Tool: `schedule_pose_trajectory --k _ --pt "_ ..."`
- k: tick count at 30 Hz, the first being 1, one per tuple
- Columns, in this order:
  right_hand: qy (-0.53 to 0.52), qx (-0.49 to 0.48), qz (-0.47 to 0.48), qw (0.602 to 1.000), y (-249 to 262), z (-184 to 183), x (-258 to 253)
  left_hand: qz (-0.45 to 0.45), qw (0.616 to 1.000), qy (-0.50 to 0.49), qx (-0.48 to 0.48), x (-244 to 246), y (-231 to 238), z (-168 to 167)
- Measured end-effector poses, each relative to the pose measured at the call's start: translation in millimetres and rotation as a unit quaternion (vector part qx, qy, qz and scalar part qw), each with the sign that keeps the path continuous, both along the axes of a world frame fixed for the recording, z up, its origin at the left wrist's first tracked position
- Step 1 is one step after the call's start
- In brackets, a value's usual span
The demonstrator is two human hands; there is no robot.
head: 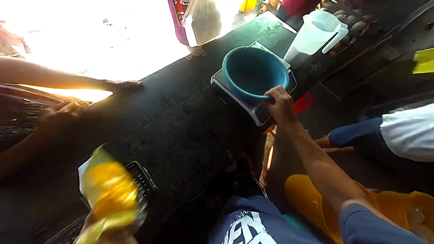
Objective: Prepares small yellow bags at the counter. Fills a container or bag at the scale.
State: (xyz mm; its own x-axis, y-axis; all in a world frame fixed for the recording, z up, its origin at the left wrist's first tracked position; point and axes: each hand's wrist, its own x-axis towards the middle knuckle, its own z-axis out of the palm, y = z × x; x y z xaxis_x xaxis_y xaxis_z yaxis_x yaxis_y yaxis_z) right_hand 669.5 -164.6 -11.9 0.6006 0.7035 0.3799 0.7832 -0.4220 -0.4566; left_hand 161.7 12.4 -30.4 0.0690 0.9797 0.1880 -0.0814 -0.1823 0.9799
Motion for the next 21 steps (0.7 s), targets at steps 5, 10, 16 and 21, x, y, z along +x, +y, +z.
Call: schedule_pose_trajectory --k 5,10,16,21 --pt "0.005 0.024 0.043 0.999 -20 -14 76 0.033 0.986 0.161 -0.005 206 -4 -9" --pt "0.204 0.185 0.177 0.945 -68 -54 33 -0.074 0.910 0.407 -0.024 281 -22 -48" --pt "0.327 0.038 0.334 0.883 -8 -71 -42 -0.063 0.859 0.508 0.026 303 -46 -46" --pt "0.171 -0.118 0.361 0.909 100 -110 -56 -0.129 0.806 0.578 0.003 305 -17 -57"
